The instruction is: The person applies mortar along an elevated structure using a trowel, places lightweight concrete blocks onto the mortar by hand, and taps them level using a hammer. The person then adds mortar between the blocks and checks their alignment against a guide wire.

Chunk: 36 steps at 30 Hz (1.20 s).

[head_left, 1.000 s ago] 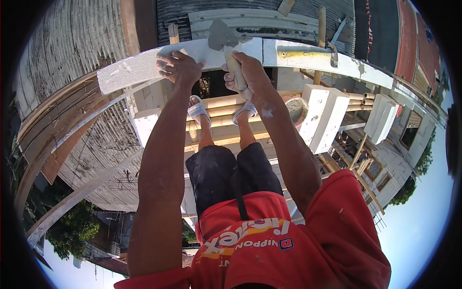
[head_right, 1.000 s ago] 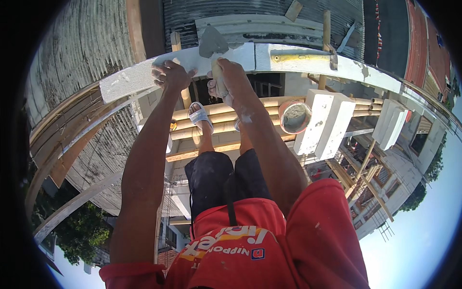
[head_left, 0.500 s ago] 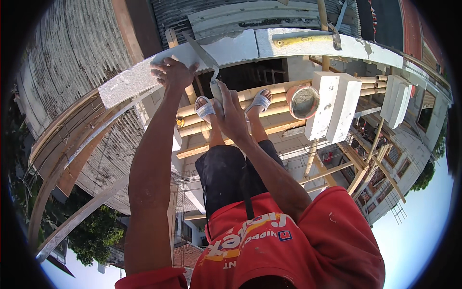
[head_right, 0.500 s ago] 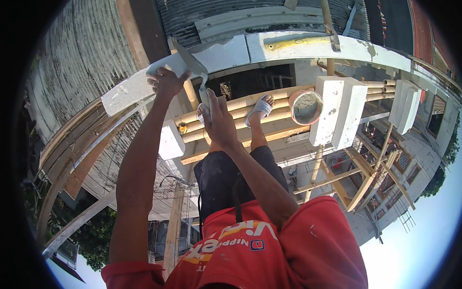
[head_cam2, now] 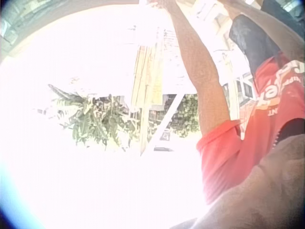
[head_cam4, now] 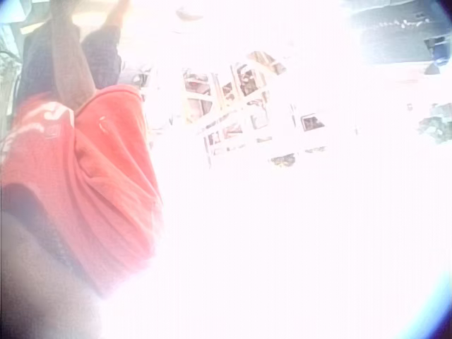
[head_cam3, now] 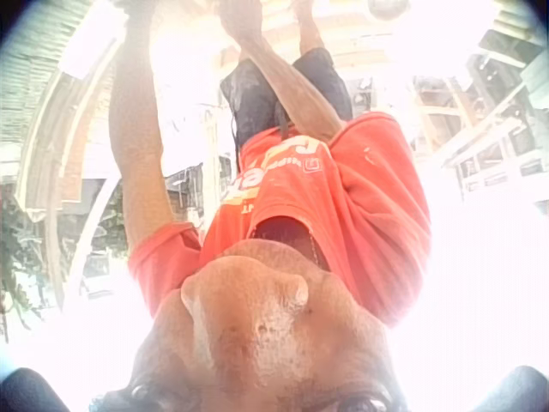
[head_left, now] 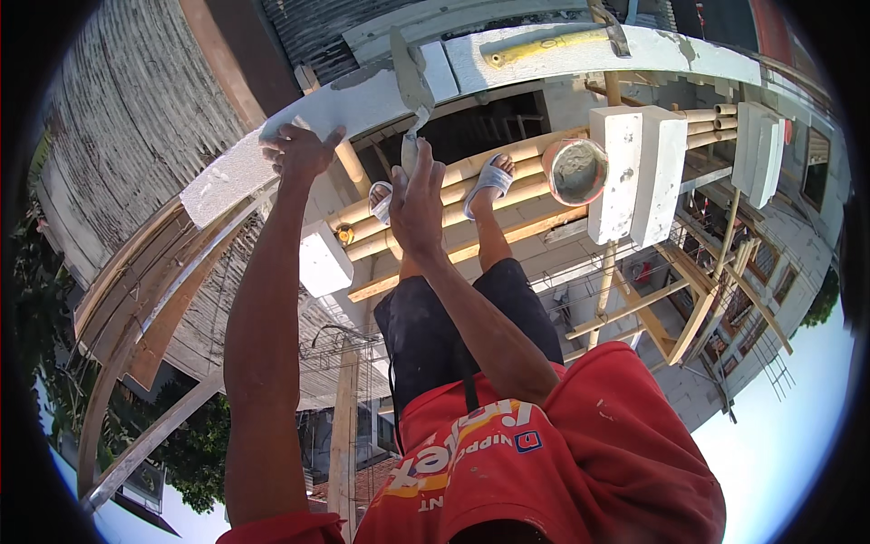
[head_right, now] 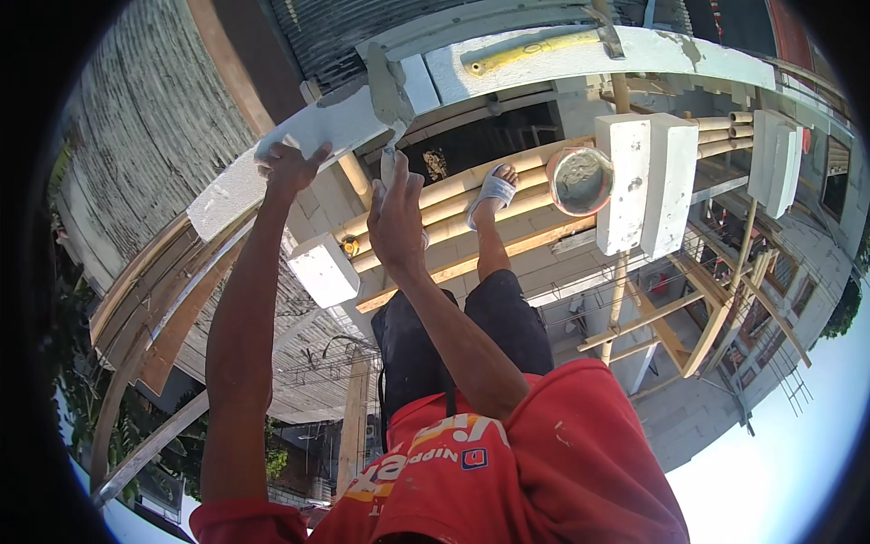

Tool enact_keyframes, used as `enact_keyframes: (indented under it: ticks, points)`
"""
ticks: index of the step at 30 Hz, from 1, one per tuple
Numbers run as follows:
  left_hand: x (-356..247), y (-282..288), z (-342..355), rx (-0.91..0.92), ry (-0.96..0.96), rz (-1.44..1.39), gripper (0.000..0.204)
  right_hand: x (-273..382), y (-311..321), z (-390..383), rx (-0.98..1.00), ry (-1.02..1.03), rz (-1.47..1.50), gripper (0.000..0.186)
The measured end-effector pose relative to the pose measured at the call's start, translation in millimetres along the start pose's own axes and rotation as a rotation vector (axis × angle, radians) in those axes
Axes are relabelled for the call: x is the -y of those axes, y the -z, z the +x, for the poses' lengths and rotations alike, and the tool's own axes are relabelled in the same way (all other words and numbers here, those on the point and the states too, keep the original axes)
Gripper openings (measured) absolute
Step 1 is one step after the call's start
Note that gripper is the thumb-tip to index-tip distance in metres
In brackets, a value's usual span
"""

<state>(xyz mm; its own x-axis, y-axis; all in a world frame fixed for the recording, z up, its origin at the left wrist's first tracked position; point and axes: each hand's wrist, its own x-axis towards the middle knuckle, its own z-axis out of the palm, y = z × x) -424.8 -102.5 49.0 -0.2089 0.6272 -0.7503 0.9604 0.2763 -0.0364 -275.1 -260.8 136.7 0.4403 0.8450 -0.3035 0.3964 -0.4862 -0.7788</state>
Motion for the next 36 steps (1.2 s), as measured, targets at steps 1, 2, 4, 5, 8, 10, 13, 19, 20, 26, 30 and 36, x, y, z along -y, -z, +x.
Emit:
enact_keyframes:
  ticks: [1,2,4,5,8,10,13,19,20,26,30,36]
  points:
    - [1,0,2,0.001,-0.003,0.002,0.135,-1,3,0,-0.030,-0.014,0.009,0.057]
    - [2,0,4,0.016,-0.001,0.020,0.136,-2,5,0,-0.060,-0.027,0.018,0.057]
    - [4,-1,7,0.031,-0.002,0.038,0.137,-7,12,0,-0.080,-0.057,0.041,0.057]
    - [5,-1,8,0.027,-0.001,0.058,0.138,-10,15,0,-0.098,-0.084,0.064,0.057]
    - [0,-1,5,0.035,-0.005,0.057,0.138,-20,25,6,-0.198,-0.120,0.215,0.057]
    - [-1,0,5,0.042,-0.003,0.038,0.138,-20,37,13,-0.143,-0.315,0.413,0.053]
    - [5,-1,8,0.038,0.004,0.047,0.138,-14,43,20,-0.069,-0.388,0.566,0.043]
    - [3,-2,6,0.027,0.029,0.050,0.137,-2,28,11,0.080,-0.531,1.026,0.041]
    - [1,-1,5,0.031,0.021,0.048,0.136,-7,20,9,0.070,-0.553,1.060,0.043]
    - [-6,1,4,0.046,0.024,0.047,0.136,11,5,-16,0.038,-0.689,1.000,0.043]
    - [4,1,4,0.012,0.031,0.041,0.136,30,16,-38,0.144,-0.757,1.015,0.041]
    - [-2,7,-5,0.033,0.035,-0.005,0.135,17,25,-17,0.231,-0.561,0.713,0.046]
